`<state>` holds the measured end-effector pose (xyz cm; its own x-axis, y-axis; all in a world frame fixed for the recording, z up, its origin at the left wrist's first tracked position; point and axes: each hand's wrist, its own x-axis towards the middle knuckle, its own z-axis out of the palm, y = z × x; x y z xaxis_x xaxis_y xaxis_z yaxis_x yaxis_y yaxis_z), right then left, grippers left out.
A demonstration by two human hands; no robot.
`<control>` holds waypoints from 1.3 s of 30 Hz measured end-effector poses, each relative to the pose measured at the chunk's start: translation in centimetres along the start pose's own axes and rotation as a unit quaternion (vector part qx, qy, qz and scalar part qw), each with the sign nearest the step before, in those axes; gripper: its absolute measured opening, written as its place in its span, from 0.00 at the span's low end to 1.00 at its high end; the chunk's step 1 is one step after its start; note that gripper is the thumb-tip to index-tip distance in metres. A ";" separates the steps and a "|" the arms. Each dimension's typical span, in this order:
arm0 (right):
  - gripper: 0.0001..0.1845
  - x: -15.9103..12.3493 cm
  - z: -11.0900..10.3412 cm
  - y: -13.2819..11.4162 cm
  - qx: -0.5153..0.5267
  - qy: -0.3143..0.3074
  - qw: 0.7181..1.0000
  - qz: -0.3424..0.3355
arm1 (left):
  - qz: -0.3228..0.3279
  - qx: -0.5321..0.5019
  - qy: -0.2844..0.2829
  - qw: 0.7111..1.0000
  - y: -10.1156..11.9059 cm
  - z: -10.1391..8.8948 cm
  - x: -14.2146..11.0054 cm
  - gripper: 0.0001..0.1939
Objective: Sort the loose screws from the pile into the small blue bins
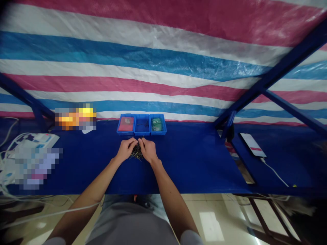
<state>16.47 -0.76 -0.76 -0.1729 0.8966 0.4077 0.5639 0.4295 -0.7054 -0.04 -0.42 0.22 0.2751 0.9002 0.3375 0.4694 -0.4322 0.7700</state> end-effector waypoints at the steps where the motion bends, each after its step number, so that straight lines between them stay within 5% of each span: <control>1: 0.24 0.0 0.0 0.1 -0.001 0.001 1.000 0.001 | 0.001 -0.001 0.000 1.000 0.0 0.0 0.0 0.18; 13: 0.15 0.0 -0.2 -0.7 0.075 0.015 0.997 -0.020 | -0.036 -0.011 0.035 0.999 -0.1 -0.3 0.3 0.19; 35: 0.24 0.0 -0.1 -0.4 0.009 -0.027 1.000 -0.001 | -0.007 -0.020 0.008 1.000 0.2 -0.1 0.1 0.18; 39: 0.19 0.0 -0.4 -0.7 0.046 -0.018 0.999 -0.002 | -0.027 -0.023 0.027 0.999 0.1 -0.2 0.2 0.19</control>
<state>16.40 -1.11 -0.05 -0.2052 0.8975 0.3903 0.4874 0.4395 -0.7545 -0.10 -0.29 0.44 0.2037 0.9242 0.3230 0.4423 -0.3812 0.8118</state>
